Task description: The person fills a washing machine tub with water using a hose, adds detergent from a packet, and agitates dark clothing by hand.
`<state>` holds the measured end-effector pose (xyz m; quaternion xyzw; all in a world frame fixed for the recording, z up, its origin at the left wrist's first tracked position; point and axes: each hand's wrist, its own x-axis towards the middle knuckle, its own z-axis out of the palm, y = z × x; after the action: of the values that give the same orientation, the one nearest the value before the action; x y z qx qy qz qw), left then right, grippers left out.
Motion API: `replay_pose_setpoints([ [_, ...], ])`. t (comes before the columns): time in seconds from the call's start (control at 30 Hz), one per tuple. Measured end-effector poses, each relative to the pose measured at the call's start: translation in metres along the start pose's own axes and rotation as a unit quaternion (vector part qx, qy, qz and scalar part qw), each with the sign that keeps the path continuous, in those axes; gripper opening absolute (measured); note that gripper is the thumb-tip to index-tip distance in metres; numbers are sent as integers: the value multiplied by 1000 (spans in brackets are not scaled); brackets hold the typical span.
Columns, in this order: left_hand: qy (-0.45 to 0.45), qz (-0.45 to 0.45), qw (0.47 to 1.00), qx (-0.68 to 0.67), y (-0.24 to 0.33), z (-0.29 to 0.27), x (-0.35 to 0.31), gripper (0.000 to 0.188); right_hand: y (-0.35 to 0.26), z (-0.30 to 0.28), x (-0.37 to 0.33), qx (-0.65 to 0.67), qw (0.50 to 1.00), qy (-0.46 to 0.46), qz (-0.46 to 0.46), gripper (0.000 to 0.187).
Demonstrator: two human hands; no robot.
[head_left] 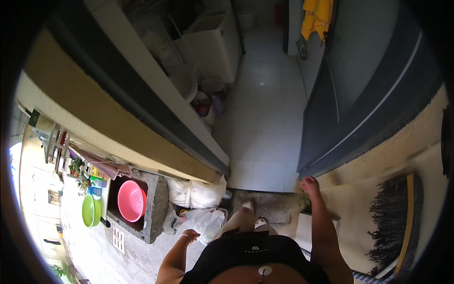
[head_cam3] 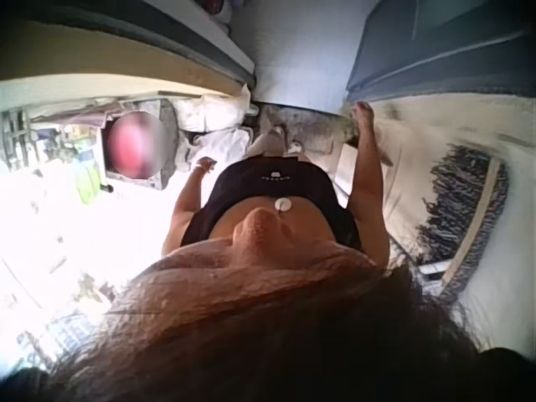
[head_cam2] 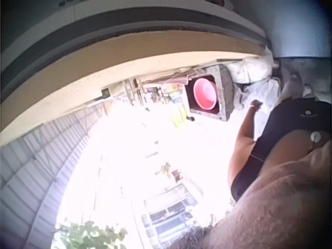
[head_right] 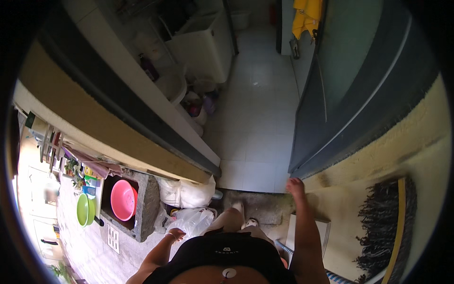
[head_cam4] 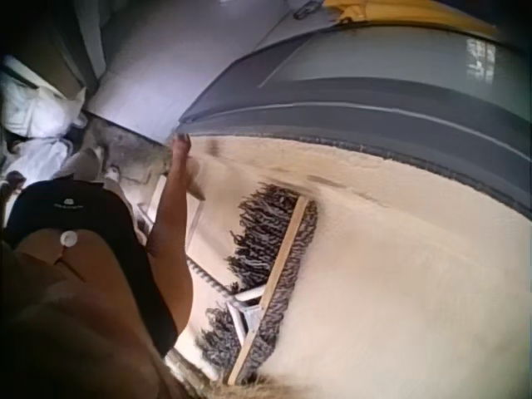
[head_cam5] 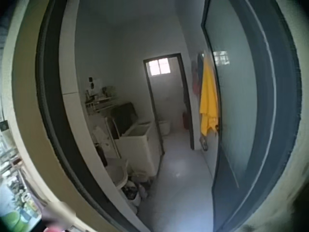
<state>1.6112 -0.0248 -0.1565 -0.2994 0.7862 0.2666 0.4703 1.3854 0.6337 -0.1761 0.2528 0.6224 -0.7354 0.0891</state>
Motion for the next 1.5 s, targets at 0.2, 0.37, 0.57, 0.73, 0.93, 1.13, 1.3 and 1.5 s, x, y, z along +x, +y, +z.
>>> replay_pose_setpoints([
  [0.2,-31,-34,999,7,55,-9,45,37,-128,119,33,-164,958,-225,65,20],
  [0.37,-28,53,998,9,195,-66,74,34,-178,114,126,-142,981,-120,53,27],
  [0.57,101,385,891,219,412,-157,92,37,-155,27,180,-201,962,37,178,19],
  [0.73,91,367,926,-11,571,-210,111,35,-120,-24,179,-159,925,147,313,15],
  [0.93,69,350,925,-128,703,-296,109,35,-125,-28,187,-52,911,147,381,16],
  [1.13,66,286,952,90,741,-352,177,29,-130,-65,344,-64,912,87,396,22],
  [1.3,57,139,972,183,712,-347,204,36,-223,-83,555,-108,967,71,219,24],
  [1.5,20,-73,976,-206,673,-342,209,35,-403,63,722,-76,991,22,107,21],
])
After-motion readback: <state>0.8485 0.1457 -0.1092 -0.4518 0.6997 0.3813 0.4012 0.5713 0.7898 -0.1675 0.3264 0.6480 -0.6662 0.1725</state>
